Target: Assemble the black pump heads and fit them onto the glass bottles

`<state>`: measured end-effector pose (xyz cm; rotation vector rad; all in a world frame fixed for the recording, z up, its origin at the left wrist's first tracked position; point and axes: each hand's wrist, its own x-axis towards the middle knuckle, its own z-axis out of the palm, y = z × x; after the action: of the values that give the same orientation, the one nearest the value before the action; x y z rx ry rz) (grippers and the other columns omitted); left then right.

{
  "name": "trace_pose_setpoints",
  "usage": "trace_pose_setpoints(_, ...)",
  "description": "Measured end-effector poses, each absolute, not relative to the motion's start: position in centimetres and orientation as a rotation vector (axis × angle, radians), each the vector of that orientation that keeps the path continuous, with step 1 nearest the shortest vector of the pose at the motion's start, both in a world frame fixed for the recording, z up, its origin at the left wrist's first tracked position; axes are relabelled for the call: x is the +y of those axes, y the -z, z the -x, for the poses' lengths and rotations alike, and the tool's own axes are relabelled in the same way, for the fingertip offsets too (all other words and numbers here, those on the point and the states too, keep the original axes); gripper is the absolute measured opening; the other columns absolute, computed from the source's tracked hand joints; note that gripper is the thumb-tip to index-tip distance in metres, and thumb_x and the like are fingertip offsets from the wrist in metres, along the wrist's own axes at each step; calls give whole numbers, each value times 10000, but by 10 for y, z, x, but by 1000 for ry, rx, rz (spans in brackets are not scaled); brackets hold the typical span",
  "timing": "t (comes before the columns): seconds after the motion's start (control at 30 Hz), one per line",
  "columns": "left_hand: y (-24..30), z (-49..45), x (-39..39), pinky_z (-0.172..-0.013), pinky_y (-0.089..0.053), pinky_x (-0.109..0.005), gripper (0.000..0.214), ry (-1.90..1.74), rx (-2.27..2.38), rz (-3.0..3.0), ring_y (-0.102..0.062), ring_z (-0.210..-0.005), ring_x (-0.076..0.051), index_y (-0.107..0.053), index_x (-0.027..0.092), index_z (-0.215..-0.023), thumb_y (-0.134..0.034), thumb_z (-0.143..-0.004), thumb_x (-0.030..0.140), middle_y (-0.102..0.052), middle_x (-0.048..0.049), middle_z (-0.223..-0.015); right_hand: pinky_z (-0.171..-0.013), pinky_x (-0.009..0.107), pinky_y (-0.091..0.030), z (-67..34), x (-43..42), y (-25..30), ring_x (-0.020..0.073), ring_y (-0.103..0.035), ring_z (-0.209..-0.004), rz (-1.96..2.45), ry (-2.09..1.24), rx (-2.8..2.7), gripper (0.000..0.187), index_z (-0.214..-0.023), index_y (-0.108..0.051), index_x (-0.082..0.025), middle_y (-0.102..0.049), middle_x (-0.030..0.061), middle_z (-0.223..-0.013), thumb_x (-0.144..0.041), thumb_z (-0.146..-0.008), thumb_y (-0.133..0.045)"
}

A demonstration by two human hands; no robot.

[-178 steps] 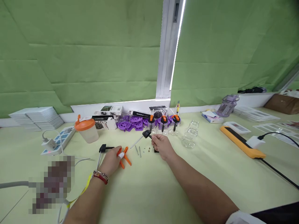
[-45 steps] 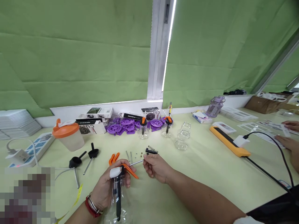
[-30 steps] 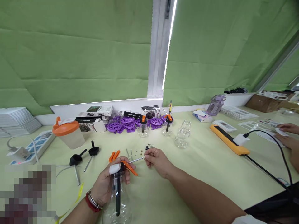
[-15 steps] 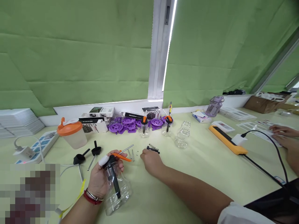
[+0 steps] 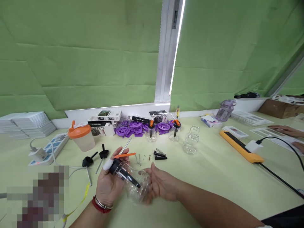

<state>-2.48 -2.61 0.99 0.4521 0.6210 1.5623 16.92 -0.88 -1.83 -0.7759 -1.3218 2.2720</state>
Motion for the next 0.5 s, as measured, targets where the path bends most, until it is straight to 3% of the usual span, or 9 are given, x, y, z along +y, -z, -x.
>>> trace_pose_setpoints(0.07,-9,21,-27,-812,-518,-314,408,-1551,641,-539,-609,-966,-203,-588,213,-1199,-549,-814,344,-589,-93,-1266,-616,359,-490,-168,-20,20,232,-666,-727,645,-2452,-1085,728,-1127,-417,-224,-634,48,-855,-819,-708,-387)
trace_pose_setpoints(0.13,-8,20,-28,-805,-498,-292,358,-1514,721,-732,-591,-978,-201,-609,212,-1140,-557,-819,362,-627,-87,-1177,-575,311,-476,-171,-23,19,193,-654,-641,707,-2367,-994,660,-1076,-389,-238,-615,5,-782,-762,-691,-503)
trace_pose_setpoints(0.23,-6,23,-28,-691,-470,-243,249,-1397,984,-1115,-579,-819,-162,-629,198,-977,-591,-812,381,-661,-54,-916,-466,218,-386,-180,-17,13,113,-553,-506,912,-2138,-1109,599,-1032,-397,-228,-560,-34,-702,-668,-684,-606)
trace_pose_setpoints(0.33,-5,23,-30,-544,-410,-217,232,-1335,1266,-1368,-514,-628,-124,-594,193,-809,-580,-822,424,-608,-14,-723,-439,196,-340,-189,-13,5,89,-493,-517,1043,-1901,-1372,569,-1067,-424,-211,-523,-31,-724,-616,-715,-612)
trace_pose_setpoints(0.4,-6,22,-30,-486,-380,-214,311,-1337,1381,-1397,-480,-557,-117,-570,187,-734,-540,-833,480,-569,-4,-641,-518,235,-422,-193,-15,2,125,-541,-641,1036,-1635,-1625,607,-1161,-413,-215,-552,12,-844,-576,-721,-623)
trace_pose_setpoints(0.47,-8,20,-30,-417,-335,-210,378,-1320,1425,-1275,-438,-476,-107,-549,183,-677,-510,-834,524,-543,2,-573,-721,343,-489,-196,-17,0,208,-568,-889,910,-1196,-1946,712,-1249,-399,-225,-549,87,-1060,-514,-669,-693)
trace_pose_setpoints(0.5,-9,20,-29,-392,-313,-208,394,-1318,1410,-1181,-417,-444,-102,-539,181,-654,-511,-830,532,-532,7,-547,-841,404,-465,-198,-17,-1,249,-535,-1018,806,-943,-2094,720,-1267,-411,-235,-517,115,-1159,-466,-657,-719)
